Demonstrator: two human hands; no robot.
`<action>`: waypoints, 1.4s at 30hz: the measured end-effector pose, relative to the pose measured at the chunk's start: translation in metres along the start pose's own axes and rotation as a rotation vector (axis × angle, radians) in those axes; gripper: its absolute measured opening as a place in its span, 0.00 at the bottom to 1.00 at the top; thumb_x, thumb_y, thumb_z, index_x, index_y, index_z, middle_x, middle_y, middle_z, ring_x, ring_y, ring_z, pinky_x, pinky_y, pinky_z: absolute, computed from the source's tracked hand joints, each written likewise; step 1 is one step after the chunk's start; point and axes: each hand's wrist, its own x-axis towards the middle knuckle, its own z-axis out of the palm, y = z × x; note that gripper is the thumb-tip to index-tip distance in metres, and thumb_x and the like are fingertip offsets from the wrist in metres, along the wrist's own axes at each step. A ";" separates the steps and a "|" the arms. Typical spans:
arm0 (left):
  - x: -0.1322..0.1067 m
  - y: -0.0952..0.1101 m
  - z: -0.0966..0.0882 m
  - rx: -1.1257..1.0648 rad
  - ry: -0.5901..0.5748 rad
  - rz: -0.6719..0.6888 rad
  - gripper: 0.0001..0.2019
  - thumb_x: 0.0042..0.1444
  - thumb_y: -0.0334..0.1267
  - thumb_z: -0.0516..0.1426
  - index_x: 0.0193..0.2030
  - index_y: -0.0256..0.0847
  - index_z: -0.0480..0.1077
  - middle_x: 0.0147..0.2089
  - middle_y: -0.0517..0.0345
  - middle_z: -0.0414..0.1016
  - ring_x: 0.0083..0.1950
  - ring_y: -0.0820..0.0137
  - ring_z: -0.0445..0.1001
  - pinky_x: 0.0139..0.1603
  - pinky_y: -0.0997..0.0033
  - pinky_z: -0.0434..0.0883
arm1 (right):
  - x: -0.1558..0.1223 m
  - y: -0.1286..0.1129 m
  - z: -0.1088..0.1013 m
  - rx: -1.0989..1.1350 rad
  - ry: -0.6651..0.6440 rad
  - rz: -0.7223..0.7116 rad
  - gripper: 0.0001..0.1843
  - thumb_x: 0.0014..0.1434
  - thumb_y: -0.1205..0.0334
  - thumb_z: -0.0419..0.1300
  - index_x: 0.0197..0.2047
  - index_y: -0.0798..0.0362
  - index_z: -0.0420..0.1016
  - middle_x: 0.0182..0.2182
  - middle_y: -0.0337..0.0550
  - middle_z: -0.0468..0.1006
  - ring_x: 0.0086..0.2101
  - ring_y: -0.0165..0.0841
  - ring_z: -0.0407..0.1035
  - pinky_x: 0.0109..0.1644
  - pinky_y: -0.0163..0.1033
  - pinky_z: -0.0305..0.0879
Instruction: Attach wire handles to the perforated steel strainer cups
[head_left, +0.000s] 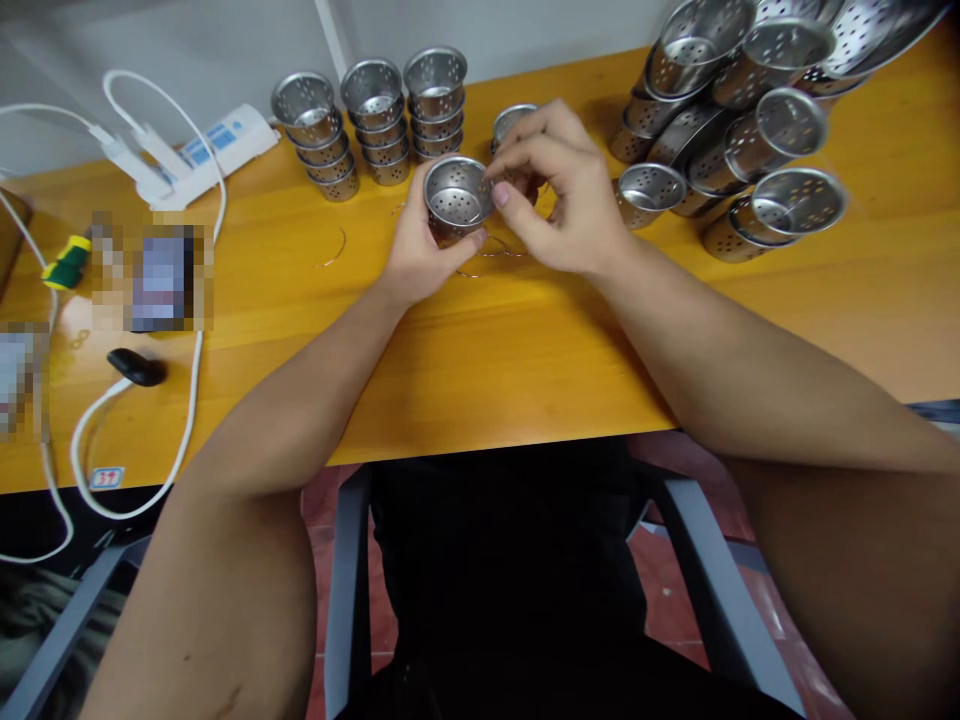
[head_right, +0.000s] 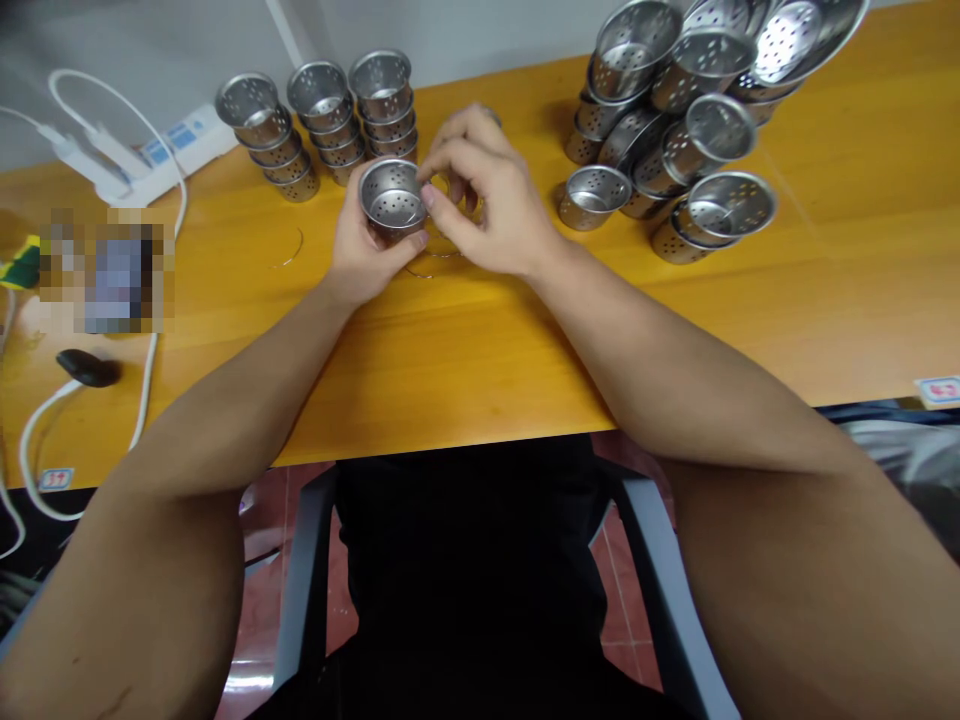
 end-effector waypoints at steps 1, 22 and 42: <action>0.000 -0.001 0.000 0.013 0.004 -0.018 0.46 0.65 0.55 0.79 0.81 0.65 0.60 0.76 0.49 0.76 0.78 0.47 0.81 0.81 0.43 0.82 | 0.000 0.001 -0.001 -0.004 -0.016 -0.025 0.15 0.78 0.33 0.72 0.51 0.32 0.89 0.59 0.51 0.82 0.54 0.54 0.74 0.51 0.59 0.77; -0.004 -0.023 -0.001 -0.036 -0.085 0.123 0.43 0.80 0.69 0.66 0.88 0.60 0.51 0.76 0.48 0.74 0.75 0.52 0.83 0.79 0.50 0.82 | -0.006 0.019 0.007 -0.102 -0.211 -0.151 0.30 0.82 0.26 0.63 0.64 0.37 0.92 0.63 0.54 0.78 0.62 0.59 0.75 0.68 0.69 0.80; -0.002 0.008 -0.016 0.114 -0.205 0.084 0.52 0.71 0.73 0.67 0.91 0.65 0.46 0.92 0.55 0.59 0.96 0.45 0.52 0.95 0.29 0.62 | 0.013 -0.041 -0.006 -0.689 -0.434 0.054 0.07 0.80 0.57 0.65 0.55 0.40 0.86 0.57 0.50 0.90 0.63 0.61 0.80 0.76 0.70 0.73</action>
